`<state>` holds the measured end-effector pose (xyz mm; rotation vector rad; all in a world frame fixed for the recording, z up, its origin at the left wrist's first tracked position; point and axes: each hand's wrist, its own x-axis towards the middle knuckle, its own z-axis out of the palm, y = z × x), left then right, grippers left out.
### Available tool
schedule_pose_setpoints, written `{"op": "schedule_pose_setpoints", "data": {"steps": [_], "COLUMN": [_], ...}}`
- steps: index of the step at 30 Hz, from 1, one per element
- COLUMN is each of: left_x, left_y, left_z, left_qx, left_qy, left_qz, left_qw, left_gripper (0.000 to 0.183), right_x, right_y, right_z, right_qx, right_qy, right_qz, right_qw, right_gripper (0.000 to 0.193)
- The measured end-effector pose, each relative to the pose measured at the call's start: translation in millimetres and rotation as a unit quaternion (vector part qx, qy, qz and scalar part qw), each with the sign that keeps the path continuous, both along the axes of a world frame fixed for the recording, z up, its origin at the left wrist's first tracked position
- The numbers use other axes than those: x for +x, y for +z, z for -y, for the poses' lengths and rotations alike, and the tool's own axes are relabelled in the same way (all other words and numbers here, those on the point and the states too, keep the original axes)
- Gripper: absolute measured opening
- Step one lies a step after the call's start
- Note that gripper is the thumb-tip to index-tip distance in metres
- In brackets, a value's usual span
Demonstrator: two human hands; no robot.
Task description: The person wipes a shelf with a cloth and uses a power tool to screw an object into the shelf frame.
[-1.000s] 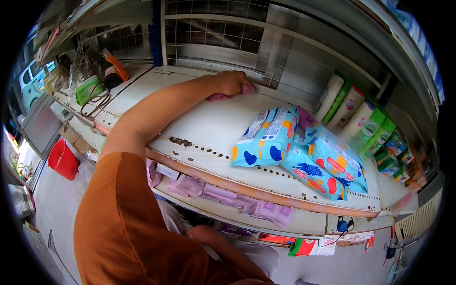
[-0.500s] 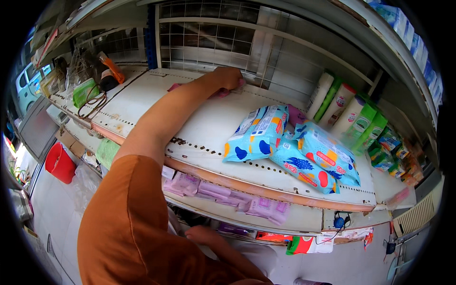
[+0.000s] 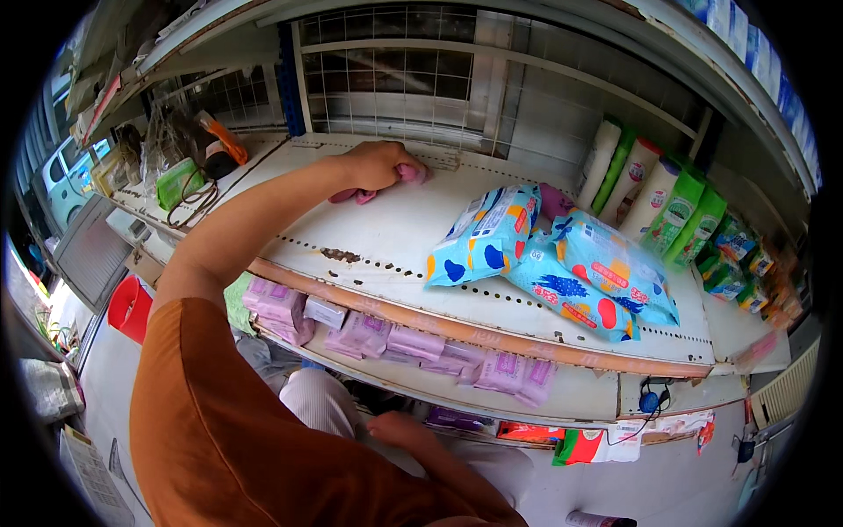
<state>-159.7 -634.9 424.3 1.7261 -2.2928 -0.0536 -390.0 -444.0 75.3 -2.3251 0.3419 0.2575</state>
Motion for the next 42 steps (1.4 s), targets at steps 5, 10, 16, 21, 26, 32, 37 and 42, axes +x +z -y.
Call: {"op": "schedule_pose_setpoints", "data": {"steps": [5, 10, 16, 21, 26, 32, 37, 42], "left_x": [-22, -75, -98, -44, -3, 7, 27, 85], "left_y": [-3, -4, -26, -32, -30, 7, 40, 22], "left_z": [31, 57, 82, 75, 32, -2, -6, -25], "left_qx": [-0.025, 0.033, -0.122, -0.11, -0.099, 0.051, 0.123, 0.076], "left_qy": [0.123, 0.12, -0.001, 0.039, 0.047, -0.013, -0.152, -0.048], "left_qz": [0.056, -0.057, 0.06, 0.086, 0.051, -0.588, -0.813, -0.754], "left_qw": [0.991, 0.991, 0.991, 0.989, 0.993, 0.807, 0.548, 0.651], "left_gripper": [0.018, 0.02, 0.034, 0.035, 0.033, 0.041, 0.045, 0.038], "right_x": [-3, -7, 2, 4, 1, 11, 14, 16], "right_y": [9, -11, -23, -14, 15, -18, 13, 10], "right_z": [6, 14, 12, 14, 13, 12, 10, 13], "right_qx": [0.016, 0.023, 0.008, 0.003, -0.014, -0.026, -0.017, -0.034], "right_qy": [0.013, -0.015, 0.0, -0.025, -0.021, -0.002, -0.04, -0.033], "right_qz": [-0.018, 0.028, 0.009, 0.001, -0.052, -0.076, -0.079, -0.059], "right_qw": [1.0, 0.999, 1.0, 1.0, 0.998, 0.997, 0.996, 0.997], "right_gripper": [0.022, 0.021, 0.021, 0.022, 0.025, 0.027, 0.026, 0.026]}}
